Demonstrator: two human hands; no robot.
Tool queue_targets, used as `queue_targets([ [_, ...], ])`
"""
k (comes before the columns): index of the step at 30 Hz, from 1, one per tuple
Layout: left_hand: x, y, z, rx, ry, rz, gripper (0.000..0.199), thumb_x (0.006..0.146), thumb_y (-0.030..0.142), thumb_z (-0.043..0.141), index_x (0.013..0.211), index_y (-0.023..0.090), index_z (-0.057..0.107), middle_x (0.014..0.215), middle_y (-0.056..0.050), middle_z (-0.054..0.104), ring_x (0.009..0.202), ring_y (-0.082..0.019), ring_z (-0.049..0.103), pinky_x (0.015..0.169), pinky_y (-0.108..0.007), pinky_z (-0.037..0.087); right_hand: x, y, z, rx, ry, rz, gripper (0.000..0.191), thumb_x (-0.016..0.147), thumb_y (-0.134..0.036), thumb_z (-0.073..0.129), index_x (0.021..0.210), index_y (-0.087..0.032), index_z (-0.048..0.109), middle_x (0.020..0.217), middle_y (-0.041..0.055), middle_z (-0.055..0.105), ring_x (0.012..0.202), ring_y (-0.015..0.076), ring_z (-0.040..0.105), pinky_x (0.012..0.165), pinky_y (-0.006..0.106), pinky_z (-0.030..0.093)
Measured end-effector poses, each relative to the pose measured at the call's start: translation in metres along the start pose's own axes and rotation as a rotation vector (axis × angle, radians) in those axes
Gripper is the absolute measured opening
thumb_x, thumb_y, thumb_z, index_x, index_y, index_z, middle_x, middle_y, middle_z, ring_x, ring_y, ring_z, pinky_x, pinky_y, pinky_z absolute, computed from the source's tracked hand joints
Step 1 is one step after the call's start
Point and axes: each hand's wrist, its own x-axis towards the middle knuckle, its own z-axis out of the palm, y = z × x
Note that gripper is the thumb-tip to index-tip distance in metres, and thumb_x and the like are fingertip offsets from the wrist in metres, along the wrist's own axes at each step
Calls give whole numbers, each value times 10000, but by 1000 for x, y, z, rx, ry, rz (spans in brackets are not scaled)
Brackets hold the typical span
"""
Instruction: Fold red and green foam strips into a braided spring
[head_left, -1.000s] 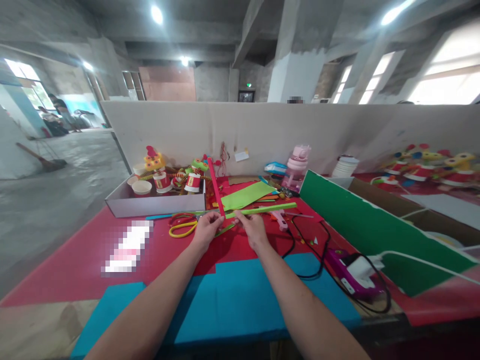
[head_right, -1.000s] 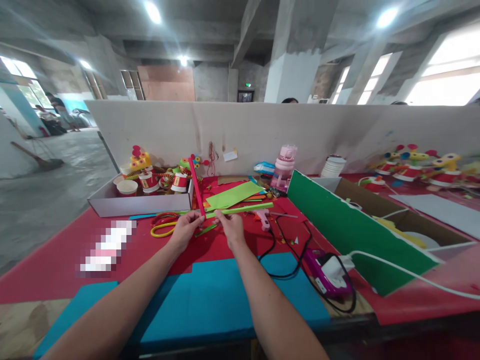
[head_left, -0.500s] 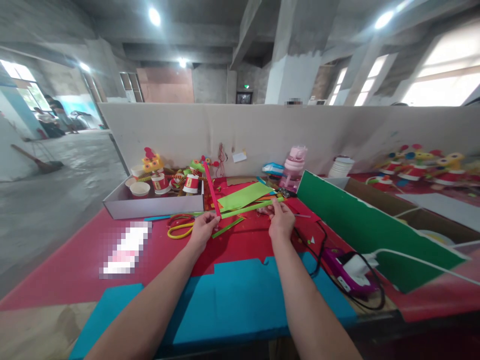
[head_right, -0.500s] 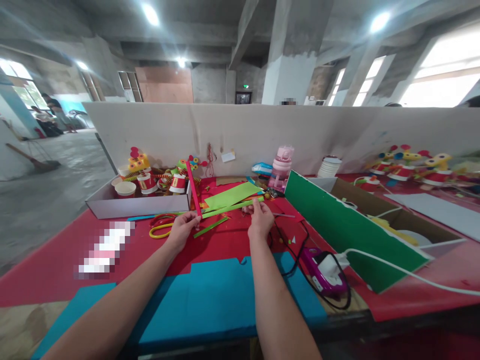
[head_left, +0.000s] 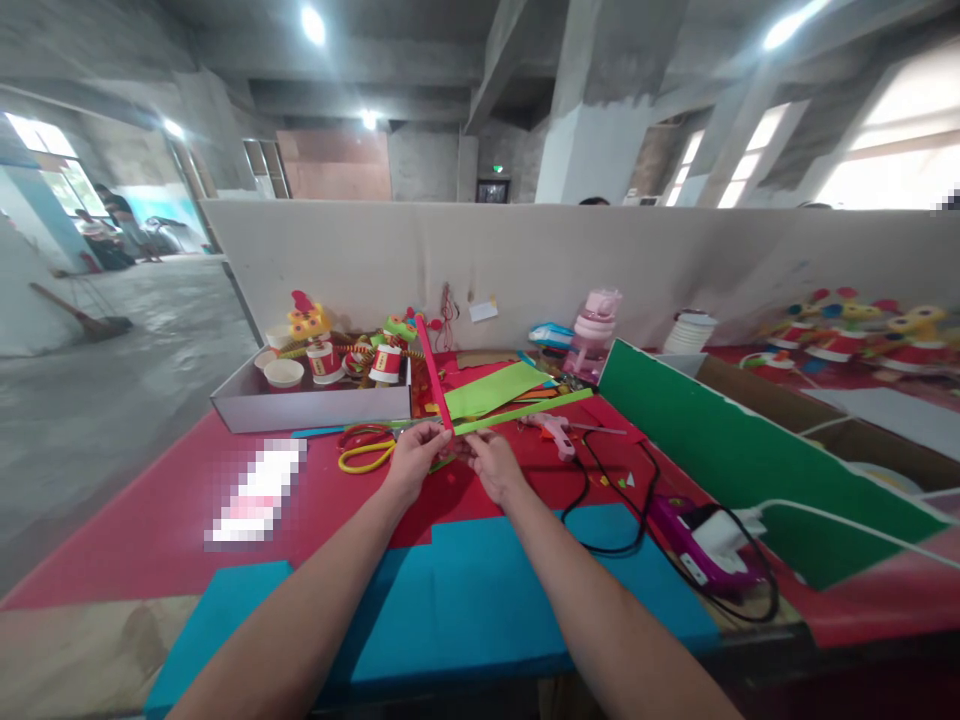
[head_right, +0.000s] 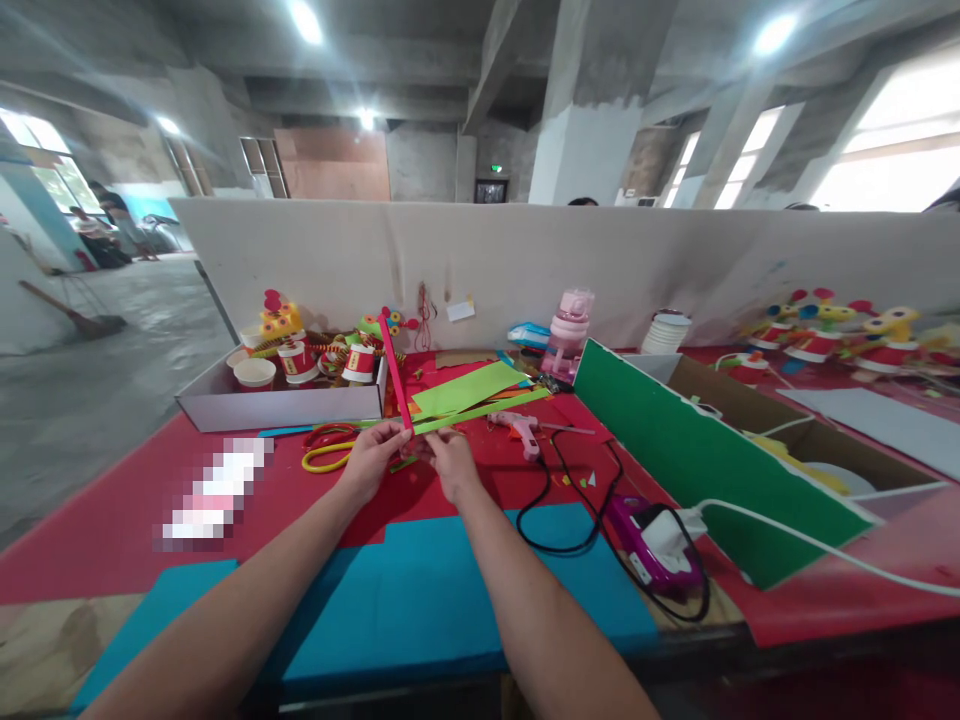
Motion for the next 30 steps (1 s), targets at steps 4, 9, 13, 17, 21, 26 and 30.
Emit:
queue_targets([
  [4, 0, 0, 0, 18, 16, -28, 300, 634, 398, 757, 679, 134, 621, 560, 4, 574, 495, -81, 485, 509, -208, 382, -5, 6, 8, 6, -8, -24, 251, 550, -361, 796, 650, -171, 666, 587, -9, 643, 564, 122, 576, 670, 290, 506],
  [9, -1, 1, 1, 46, 38, -44, 311, 623, 404, 762, 662, 130, 620, 542, 1, 571, 479, -76, 474, 485, -201, 374, -4, 8, 5, 9, 13, -36, 240, 561, -375, 796, 647, -177, 690, 593, -8, 638, 578, 123, 560, 689, 301, 499],
  [13, -1, 2, 2, 42, 54, -54, 308, 612, 397, 765, 659, 129, 619, 542, -2, 574, 474, -75, 471, 482, -205, 379, -4, 9, 5, 26, 11, -34, 233, 561, -368, 800, 637, -178, 688, 596, -11, 642, 584, 117, 564, 685, 292, 492],
  [17, -2, 2, 3, 38, 76, -71, 305, 602, 390, 765, 670, 129, 622, 552, -3, 581, 477, -77, 475, 484, -208, 387, -5, 9, 6, 20, 2, -38, 233, 565, -367, 796, 648, -176, 691, 606, -6, 650, 591, 121, 570, 686, 291, 492],
  [21, -1, 0, 4, 45, 87, -77, 292, 602, 382, 754, 657, 132, 613, 530, 5, 564, 467, -75, 467, 478, -205, 379, -6, 8, 6, -3, 23, -25, 250, 549, -372, 798, 639, -167, 686, 589, -2, 639, 574, 122, 556, 681, 297, 494],
  [26, 0, -3, 3, 72, 101, -82, 232, 617, 337, 724, 636, 139, 603, 517, 5, 561, 456, -77, 467, 473, -206, 378, -7, 8, 8, -49, 80, -49, 278, 523, -365, 804, 701, -181, 696, 652, 7, 660, 566, 123, 530, 641, 287, 483],
  [30, -1, -4, 2, 88, 101, -72, 193, 617, 302, 720, 649, 139, 622, 525, 9, 565, 466, -77, 479, 476, -201, 383, -5, 10, 5, -127, 56, -85, 286, 563, -397, 777, 744, -184, 718, 700, 22, 680, 620, 145, 564, 649, 283, 471],
])
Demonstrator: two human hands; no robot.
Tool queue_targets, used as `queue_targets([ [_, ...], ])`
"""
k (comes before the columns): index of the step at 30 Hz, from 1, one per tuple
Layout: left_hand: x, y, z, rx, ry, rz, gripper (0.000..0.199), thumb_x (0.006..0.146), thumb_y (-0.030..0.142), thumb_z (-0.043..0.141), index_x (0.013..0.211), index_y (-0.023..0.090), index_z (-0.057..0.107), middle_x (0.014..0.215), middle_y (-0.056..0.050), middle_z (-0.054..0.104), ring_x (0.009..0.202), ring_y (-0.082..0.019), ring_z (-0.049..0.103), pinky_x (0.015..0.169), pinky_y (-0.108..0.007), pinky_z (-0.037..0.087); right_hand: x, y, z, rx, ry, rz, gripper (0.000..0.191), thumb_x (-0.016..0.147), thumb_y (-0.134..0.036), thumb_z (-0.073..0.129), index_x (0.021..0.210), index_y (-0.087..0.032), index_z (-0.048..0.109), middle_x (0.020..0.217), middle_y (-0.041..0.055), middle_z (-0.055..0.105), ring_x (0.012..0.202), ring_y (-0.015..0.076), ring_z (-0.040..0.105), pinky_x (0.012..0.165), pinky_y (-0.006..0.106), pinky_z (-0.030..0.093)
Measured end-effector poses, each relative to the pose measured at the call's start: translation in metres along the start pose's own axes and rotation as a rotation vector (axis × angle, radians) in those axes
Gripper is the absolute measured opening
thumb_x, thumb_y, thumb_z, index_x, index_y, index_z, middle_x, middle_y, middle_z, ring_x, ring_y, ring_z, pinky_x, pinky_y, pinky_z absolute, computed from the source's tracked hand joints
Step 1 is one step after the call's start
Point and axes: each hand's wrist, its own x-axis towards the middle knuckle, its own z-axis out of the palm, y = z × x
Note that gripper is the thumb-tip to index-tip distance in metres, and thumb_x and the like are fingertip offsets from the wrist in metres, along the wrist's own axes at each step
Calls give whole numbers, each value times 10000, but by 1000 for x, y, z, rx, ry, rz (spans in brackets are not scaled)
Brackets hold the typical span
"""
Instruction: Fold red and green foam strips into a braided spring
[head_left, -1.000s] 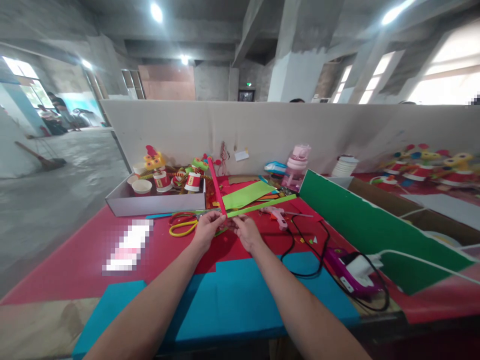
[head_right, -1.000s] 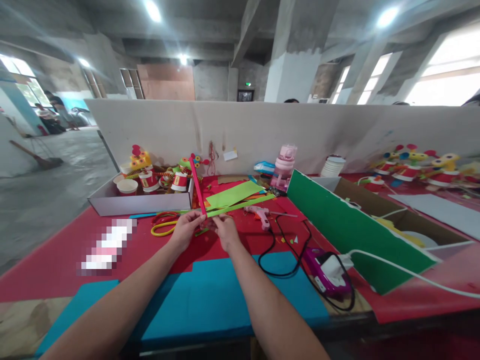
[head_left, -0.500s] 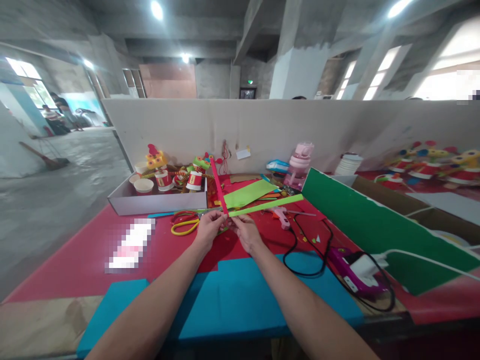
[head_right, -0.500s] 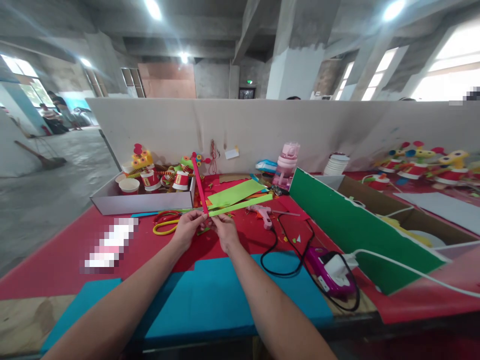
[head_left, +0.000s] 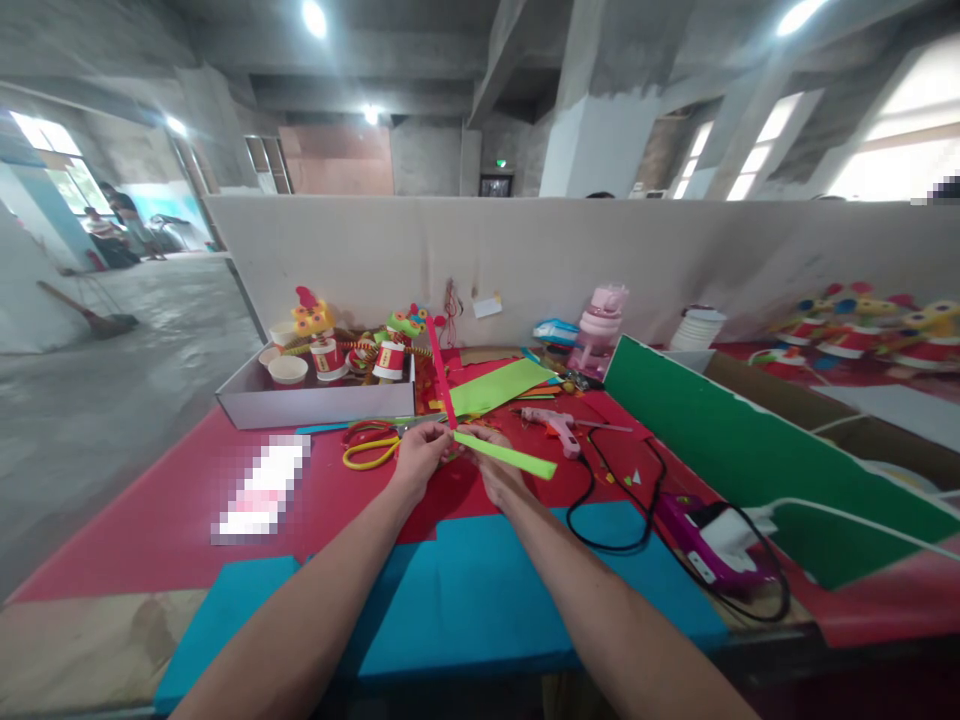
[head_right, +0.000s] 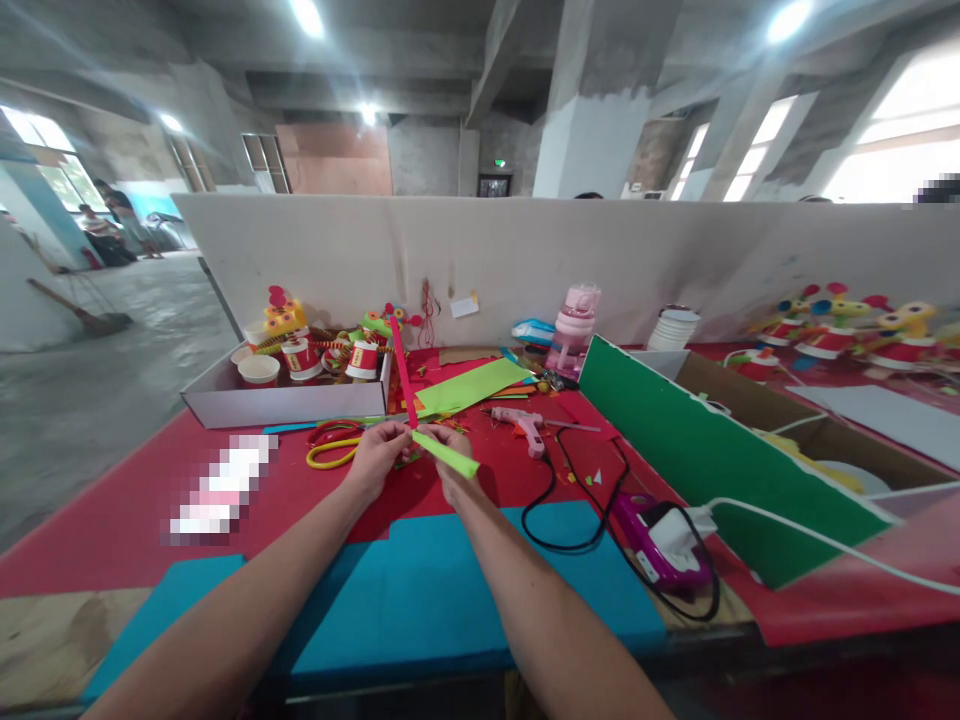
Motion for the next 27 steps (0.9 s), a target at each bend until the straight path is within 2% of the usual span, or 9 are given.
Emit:
queue_targets([
  [5, 0, -1, 0, -30, -47, 13, 266, 600, 370, 752, 645, 128, 652, 511, -3, 573, 446, -77, 460, 451, -207, 351, 4, 4, -4, -72, 11, -32, 312, 619, -443, 743, 787, -181, 731, 671, 12, 676, 614, 155, 570, 645, 291, 469],
  [10, -1, -1, 2, -47, -52, 7, 244, 604, 349, 747, 660, 124, 671, 520, -10, 579, 439, -77, 447, 444, -213, 327, 3, 1, -4, -143, 63, -112, 293, 635, -453, 736, 772, -194, 728, 634, 1, 658, 594, 155, 562, 622, 285, 463],
  [13, -4, 2, 5, -54, -59, 19, 249, 605, 337, 756, 731, 134, 685, 560, -6, 590, 466, -81, 461, 465, -215, 351, 3, -2, -5, -167, 105, -157, 307, 653, -464, 719, 788, -189, 722, 629, 7, 655, 612, 162, 572, 631, 289, 468],
  [16, -7, 5, 6, -34, -98, 31, 335, 600, 341, 779, 853, 147, 676, 597, -1, 599, 503, -91, 491, 506, -222, 396, 3, -3, -6, -118, 132, -161, 292, 658, -452, 716, 781, -188, 707, 618, 3, 643, 613, 158, 573, 639, 288, 473],
  [18, -8, 5, 6, -13, -118, 41, 347, 619, 366, 772, 866, 152, 654, 603, 2, 597, 516, -95, 504, 516, -220, 402, 3, -3, -5, -88, 118, -145, 276, 656, -439, 718, 770, -188, 701, 637, 4, 649, 618, 156, 576, 642, 285, 476],
  [24, -3, 1, 2, -10, -17, 20, 301, 652, 417, 728, 739, 157, 603, 553, 13, 565, 482, -96, 487, 494, -220, 378, 3, -2, -3, -50, 39, -72, 258, 639, -422, 731, 759, -195, 703, 651, -5, 645, 604, 140, 559, 639, 274, 472],
  [27, -1, 0, 2, -21, -21, 24, 291, 643, 410, 731, 715, 160, 601, 542, 15, 559, 483, -102, 488, 493, -222, 372, 4, -3, -3, -44, -26, -67, 271, 646, -421, 728, 815, -210, 716, 698, -3, 662, 630, 146, 570, 682, 290, 486],
])
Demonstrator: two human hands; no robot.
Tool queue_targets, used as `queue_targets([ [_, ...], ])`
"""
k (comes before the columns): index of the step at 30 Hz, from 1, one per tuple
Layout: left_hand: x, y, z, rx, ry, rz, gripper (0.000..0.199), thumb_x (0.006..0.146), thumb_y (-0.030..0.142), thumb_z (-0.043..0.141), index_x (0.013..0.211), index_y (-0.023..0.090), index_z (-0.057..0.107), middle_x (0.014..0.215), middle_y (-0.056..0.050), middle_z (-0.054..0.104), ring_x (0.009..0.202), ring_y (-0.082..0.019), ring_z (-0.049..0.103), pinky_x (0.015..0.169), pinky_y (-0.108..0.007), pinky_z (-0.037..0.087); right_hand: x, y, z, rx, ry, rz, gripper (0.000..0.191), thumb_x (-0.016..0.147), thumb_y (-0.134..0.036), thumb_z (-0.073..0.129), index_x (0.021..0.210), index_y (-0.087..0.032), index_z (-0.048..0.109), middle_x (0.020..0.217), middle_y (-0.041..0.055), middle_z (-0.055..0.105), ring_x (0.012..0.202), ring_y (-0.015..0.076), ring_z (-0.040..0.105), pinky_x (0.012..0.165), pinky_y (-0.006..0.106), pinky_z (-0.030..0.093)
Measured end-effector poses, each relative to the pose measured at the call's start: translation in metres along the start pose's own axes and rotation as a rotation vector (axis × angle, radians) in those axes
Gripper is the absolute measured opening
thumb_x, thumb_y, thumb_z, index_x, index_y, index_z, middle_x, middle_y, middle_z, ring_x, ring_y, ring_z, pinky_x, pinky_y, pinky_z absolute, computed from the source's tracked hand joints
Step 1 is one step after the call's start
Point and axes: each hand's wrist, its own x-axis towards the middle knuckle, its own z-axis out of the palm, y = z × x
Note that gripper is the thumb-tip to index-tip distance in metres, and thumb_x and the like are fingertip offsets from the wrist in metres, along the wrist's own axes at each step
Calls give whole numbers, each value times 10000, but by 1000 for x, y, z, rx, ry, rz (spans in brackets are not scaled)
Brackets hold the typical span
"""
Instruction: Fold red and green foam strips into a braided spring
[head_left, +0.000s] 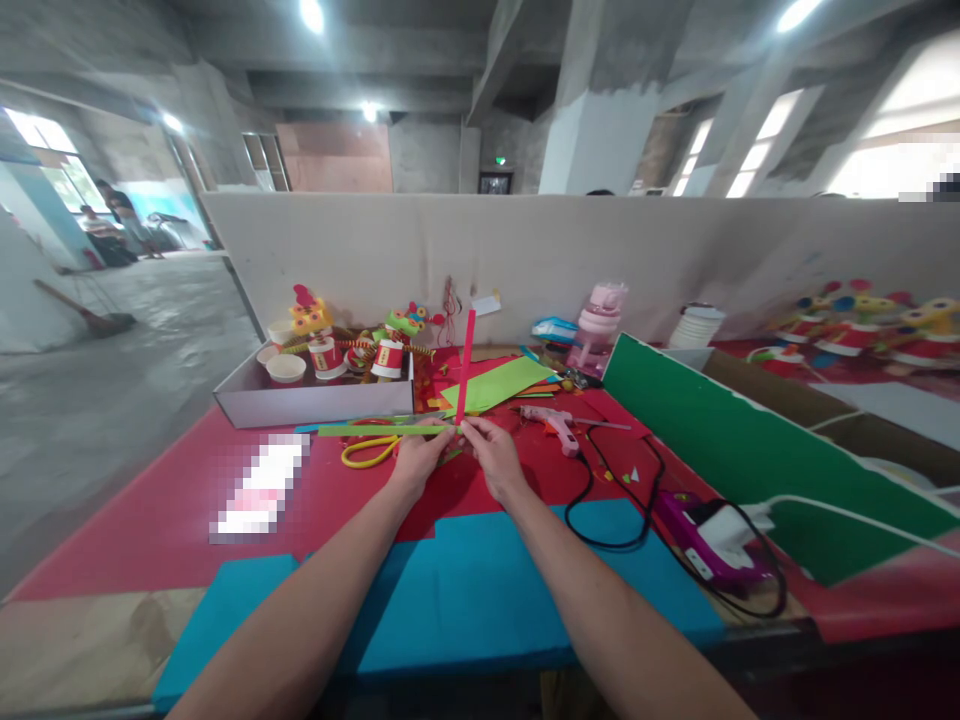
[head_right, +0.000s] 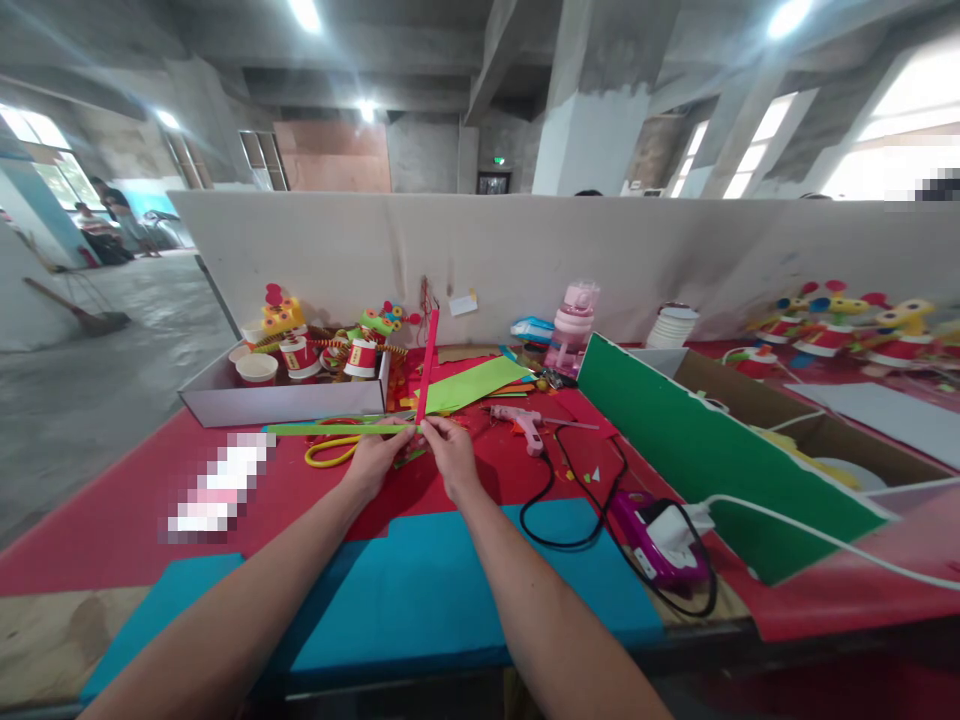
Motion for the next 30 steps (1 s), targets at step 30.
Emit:
queue_targets([
  [30, 0, 2, -2, -9, 6, -42, 286, 593, 363, 767, 627, 139, 593, 540, -10, 581, 490, -102, 506, 488, -219, 385, -4, -12, -4, -60, -117, 81, 281, 569, -433, 777, 703, -194, 713, 574, -9, 627, 581, 159, 581, 682, 328, 531],
])
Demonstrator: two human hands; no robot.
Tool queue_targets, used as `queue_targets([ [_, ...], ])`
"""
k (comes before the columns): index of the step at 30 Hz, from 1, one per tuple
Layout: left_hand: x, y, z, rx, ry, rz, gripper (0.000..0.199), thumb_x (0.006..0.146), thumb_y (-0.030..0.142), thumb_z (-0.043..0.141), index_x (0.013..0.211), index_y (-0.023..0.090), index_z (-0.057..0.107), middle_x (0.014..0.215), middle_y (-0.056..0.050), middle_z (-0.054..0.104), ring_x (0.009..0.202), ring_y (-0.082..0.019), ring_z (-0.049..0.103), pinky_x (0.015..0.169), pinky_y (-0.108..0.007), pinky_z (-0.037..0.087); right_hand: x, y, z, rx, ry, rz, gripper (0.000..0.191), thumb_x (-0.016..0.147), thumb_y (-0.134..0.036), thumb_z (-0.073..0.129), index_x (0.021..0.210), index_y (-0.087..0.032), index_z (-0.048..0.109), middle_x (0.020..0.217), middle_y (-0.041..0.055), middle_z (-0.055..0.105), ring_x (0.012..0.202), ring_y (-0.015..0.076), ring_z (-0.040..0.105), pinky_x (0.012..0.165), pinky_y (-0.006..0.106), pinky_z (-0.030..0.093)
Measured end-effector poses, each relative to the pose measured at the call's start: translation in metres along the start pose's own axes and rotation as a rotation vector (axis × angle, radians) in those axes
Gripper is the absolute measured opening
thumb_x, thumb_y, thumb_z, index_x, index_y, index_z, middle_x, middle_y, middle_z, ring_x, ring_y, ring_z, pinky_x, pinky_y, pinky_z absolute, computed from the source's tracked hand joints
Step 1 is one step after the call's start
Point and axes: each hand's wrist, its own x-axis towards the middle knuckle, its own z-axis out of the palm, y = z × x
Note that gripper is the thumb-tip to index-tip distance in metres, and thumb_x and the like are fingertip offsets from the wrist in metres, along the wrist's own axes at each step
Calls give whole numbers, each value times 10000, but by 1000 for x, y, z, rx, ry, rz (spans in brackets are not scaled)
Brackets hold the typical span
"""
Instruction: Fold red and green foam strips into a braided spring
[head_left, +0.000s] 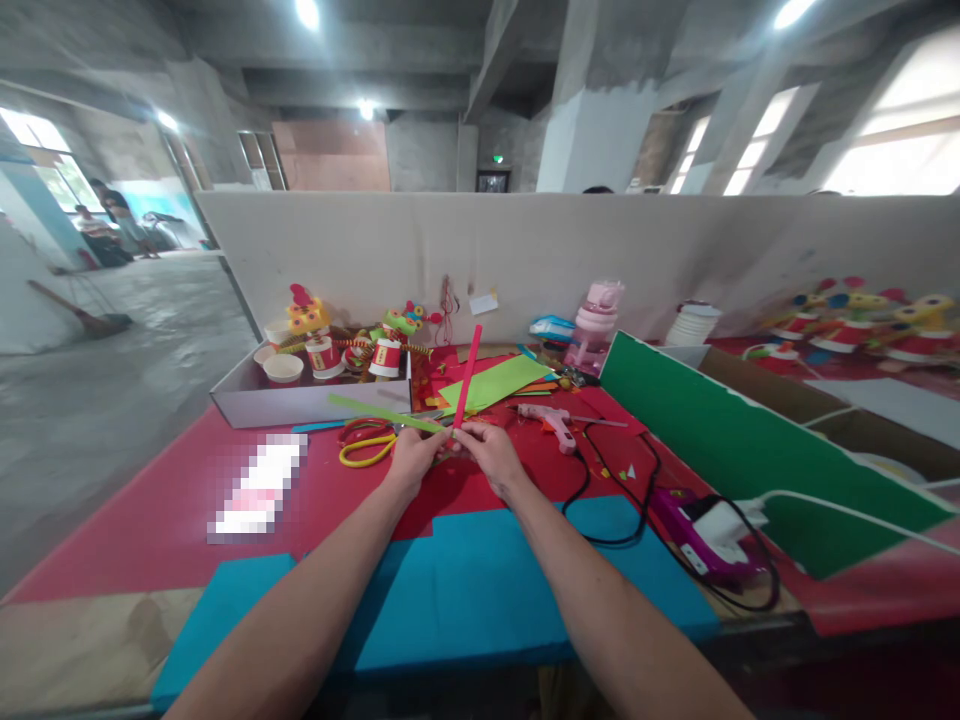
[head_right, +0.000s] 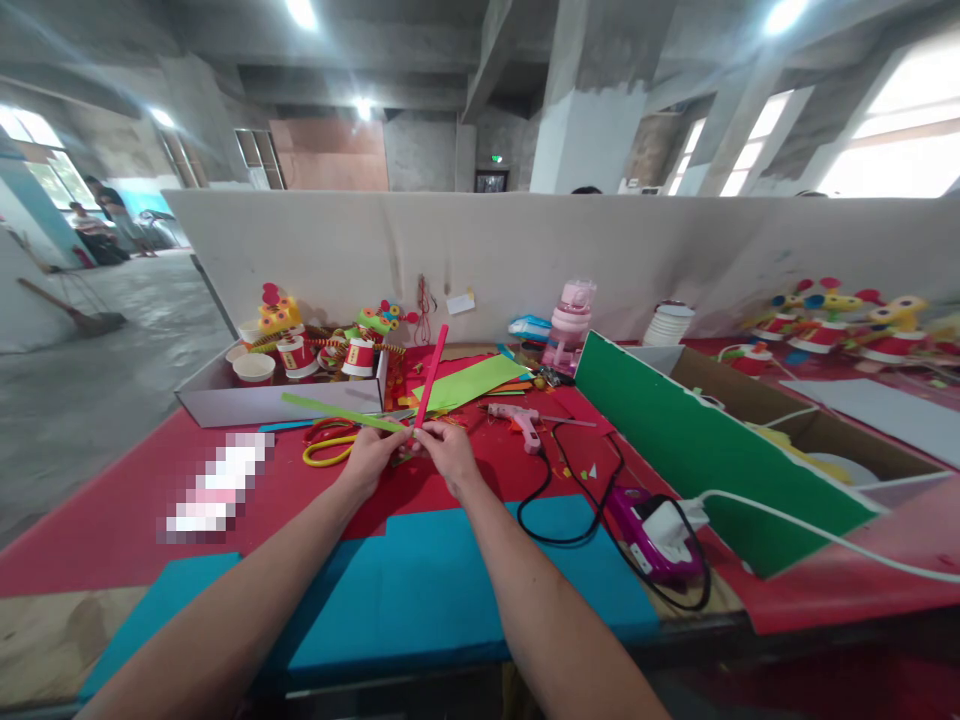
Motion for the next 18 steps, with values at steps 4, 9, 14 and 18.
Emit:
queue_targets([
  [4, -1, 1, 0, -5, -5, 1, 284, 591, 353, 771, 601, 134, 591, 506, 6, 541, 469, -87, 472, 474, -211, 370, 1, 0, -1, -42, 17, -12, 251, 584, -421, 768, 649, -189, 697, 528, -23, 589, 533, 138, 551, 627, 297, 512],
  [9, -1, 1, 1, 0, -20, 4, 277, 590, 351, 770, 603, 131, 602, 522, -9, 571, 468, -90, 472, 478, -217, 362, 0, -3, -2, 11, -2, 40, 286, 535, -433, 796, 619, -186, 680, 524, -28, 574, 541, 136, 550, 673, 317, 528],
  [14, -1, 1, 0, 26, -11, -20, 303, 613, 387, 758, 566, 130, 605, 483, -8, 547, 450, -89, 455, 479, -226, 353, -2, -5, -1, 16, -6, 27, 307, 523, -448, 803, 633, -192, 676, 527, -33, 582, 551, 131, 544, 673, 311, 532],
  [18, 0, 3, -2, 25, 33, 27, 347, 642, 421, 743, 531, 144, 565, 461, 9, 517, 444, -85, 446, 476, -223, 340, -1, -5, -1, 5, 16, 3, 318, 536, -457, 797, 638, -190, 656, 534, -22, 610, 558, 144, 576, 678, 313, 532],
])
